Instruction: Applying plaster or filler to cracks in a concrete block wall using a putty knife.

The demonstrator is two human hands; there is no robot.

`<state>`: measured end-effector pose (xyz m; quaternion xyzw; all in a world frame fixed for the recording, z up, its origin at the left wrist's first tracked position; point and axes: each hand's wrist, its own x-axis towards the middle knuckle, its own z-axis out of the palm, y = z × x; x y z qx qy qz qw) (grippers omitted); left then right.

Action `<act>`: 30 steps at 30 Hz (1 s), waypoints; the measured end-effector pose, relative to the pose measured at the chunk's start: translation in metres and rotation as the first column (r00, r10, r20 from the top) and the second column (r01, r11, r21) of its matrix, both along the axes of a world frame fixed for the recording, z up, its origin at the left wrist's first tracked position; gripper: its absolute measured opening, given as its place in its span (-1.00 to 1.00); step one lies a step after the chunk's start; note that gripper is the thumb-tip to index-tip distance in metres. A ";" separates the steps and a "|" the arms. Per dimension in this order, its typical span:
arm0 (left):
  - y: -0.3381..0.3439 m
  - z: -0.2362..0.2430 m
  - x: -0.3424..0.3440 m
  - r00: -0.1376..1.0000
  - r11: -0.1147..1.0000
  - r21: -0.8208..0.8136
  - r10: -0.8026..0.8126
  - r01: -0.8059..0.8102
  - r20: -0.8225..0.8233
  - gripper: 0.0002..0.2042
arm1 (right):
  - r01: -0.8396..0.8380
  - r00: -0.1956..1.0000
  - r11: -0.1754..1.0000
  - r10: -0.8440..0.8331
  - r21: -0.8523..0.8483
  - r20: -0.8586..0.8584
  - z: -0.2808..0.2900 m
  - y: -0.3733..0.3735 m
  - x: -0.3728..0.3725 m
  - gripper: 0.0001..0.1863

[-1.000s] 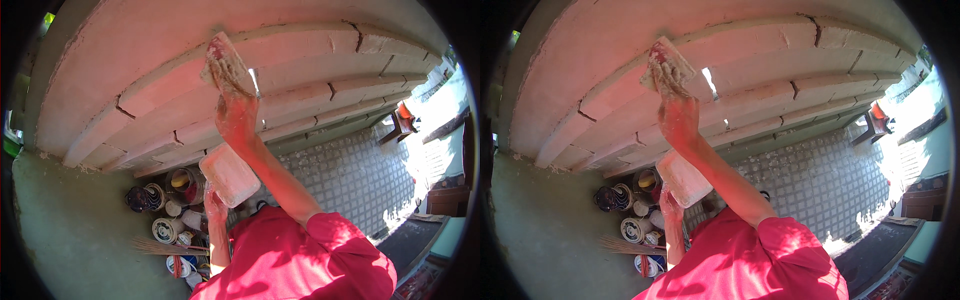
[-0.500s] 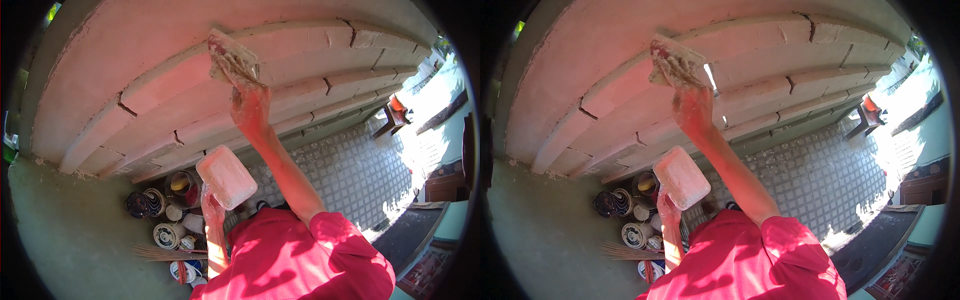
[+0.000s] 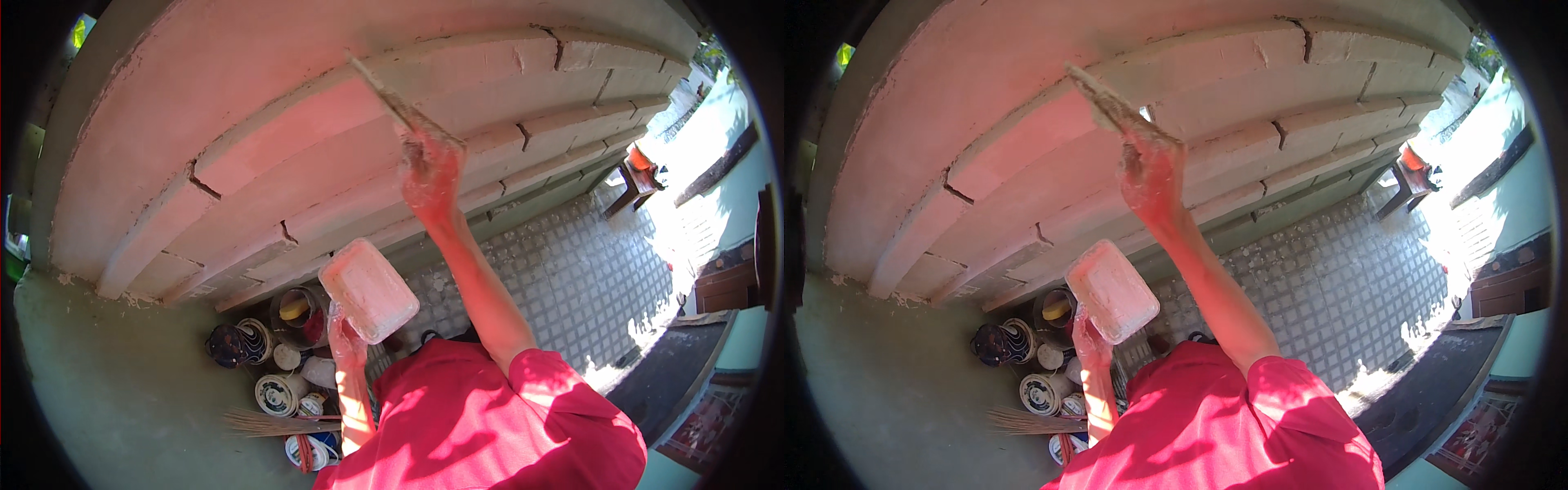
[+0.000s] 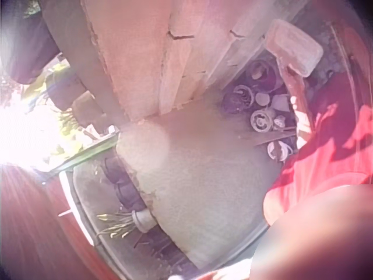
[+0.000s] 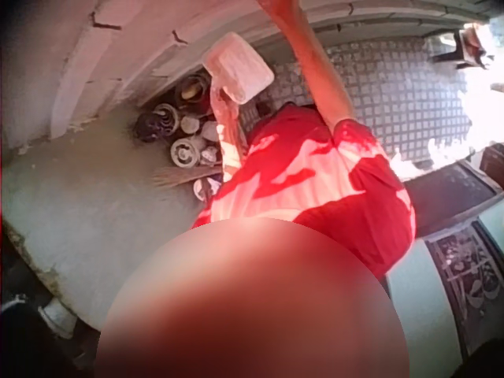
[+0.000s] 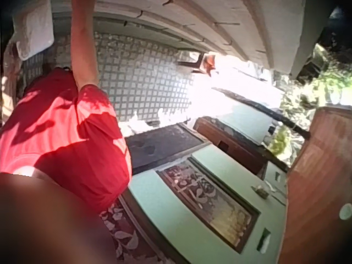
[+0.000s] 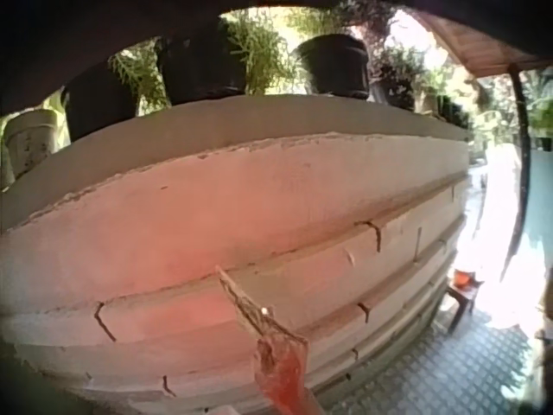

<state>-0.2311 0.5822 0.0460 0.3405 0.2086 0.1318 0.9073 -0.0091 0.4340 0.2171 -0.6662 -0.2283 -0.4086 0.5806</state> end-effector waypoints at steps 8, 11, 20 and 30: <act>-0.001 -0.014 0.004 0.999 0.999 -0.010 -0.033 0.033 -0.014 -0.54 | 0.355 0.933 0.934 -0.357 0.042 0.053 -0.030 -0.085 0.076 -0.43; 0.002 -0.008 -0.003 1.000 0.999 -0.029 -0.015 0.014 -0.018 -0.54 | 0.208 0.978 0.978 -0.207 -0.022 0.041 -0.026 -0.026 0.038 -0.47; 0.005 -0.010 -0.003 1.000 0.997 -0.078 -0.005 0.004 -0.007 -0.55 | 0.161 0.987 0.985 -0.163 -0.064 -0.012 -0.013 0.001 -0.006 -0.64; 0.004 0.000 -0.016 0.997 0.998 0.015 0.057 -0.056 -0.044 -0.51 | 0.253 0.964 0.967 -0.253 -0.008 -0.085 -0.036 -0.034 0.036 -0.65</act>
